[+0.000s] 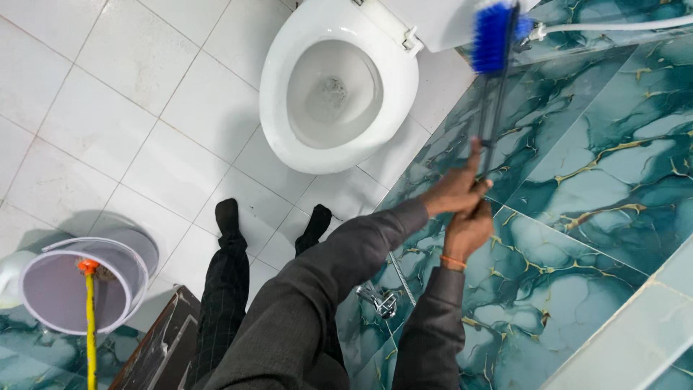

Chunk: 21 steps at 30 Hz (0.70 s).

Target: The person cleans the interior of a toilet bowl using a long-handled blue brush, then proceeds to scrub the rim and the exterior base of the toilet with the same brush.

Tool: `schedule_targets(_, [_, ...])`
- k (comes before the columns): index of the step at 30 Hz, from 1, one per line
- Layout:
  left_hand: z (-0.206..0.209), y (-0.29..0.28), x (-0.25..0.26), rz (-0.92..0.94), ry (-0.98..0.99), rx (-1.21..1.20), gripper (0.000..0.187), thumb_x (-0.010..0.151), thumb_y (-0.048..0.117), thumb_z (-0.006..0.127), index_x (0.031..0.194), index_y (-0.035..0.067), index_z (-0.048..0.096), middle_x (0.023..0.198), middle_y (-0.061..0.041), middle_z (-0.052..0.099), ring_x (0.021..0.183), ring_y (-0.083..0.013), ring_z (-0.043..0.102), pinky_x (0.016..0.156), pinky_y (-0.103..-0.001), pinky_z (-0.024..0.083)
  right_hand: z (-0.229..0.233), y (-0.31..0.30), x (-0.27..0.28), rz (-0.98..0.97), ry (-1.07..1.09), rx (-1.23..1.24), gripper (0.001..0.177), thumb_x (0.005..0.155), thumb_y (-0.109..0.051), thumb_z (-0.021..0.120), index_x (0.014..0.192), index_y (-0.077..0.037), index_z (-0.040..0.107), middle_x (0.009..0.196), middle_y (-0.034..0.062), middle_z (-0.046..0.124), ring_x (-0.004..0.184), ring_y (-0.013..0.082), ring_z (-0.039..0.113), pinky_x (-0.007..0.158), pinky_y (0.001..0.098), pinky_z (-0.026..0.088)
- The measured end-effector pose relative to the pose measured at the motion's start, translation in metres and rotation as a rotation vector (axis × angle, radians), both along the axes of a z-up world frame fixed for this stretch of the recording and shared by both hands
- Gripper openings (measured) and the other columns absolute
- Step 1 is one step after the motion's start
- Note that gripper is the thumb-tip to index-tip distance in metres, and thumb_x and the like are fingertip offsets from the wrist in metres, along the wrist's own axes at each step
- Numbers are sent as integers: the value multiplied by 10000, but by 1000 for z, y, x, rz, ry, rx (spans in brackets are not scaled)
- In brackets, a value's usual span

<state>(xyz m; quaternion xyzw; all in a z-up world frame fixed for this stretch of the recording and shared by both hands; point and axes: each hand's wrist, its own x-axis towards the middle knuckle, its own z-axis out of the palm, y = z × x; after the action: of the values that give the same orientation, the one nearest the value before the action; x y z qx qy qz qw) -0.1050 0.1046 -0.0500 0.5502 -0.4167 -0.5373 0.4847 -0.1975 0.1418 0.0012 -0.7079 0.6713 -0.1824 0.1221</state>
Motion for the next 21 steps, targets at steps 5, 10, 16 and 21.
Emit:
schedule_targets(5, [24, -12, 12, -11, -26, 2, 1028, 981, 344, 546, 1611, 12, -196, 790, -318, 696, 647, -455, 692, 673, -499, 546, 15, -9, 11, 24, -93, -18, 299, 1045, -236, 625, 964, 49, 665, 855, 284, 693, 772, 458, 690, 653, 515, 516])
schedule_targets(10, [-62, 6, 13, -43, -56, 162, 1057, 971, 341, 567, 1574, -14, -225, 823, -326, 695, 695, -452, 715, 701, -487, 580, -76, 1, -5, 48, -5, 105, 265, 1002, -219, 616, 907, 16, 696, 842, 279, 687, 789, 471, 684, 661, 530, 515])
schedule_targets(16, [-119, 33, 48, 4, -64, 356, 1061, 960, 337, 594, 1570, -15, -199, 856, -314, 702, 737, -433, 736, 714, -470, 607, -137, 17, 18, 127, -27, 213, 283, 961, -253, 665, 860, 9, 695, 810, 260, 695, 795, 483, 667, 678, 524, 516])
schedule_targets(21, [-57, 65, 66, 38, -117, 411, 1038, 948, 321, 591, 1604, 5, -149, 808, -294, 728, 696, -440, 719, 660, -513, 570, -111, 40, 28, 110, -189, 263, 267, 987, -215, 649, 880, 29, 659, 821, 256, 681, 750, 446, 668, 685, 479, 512])
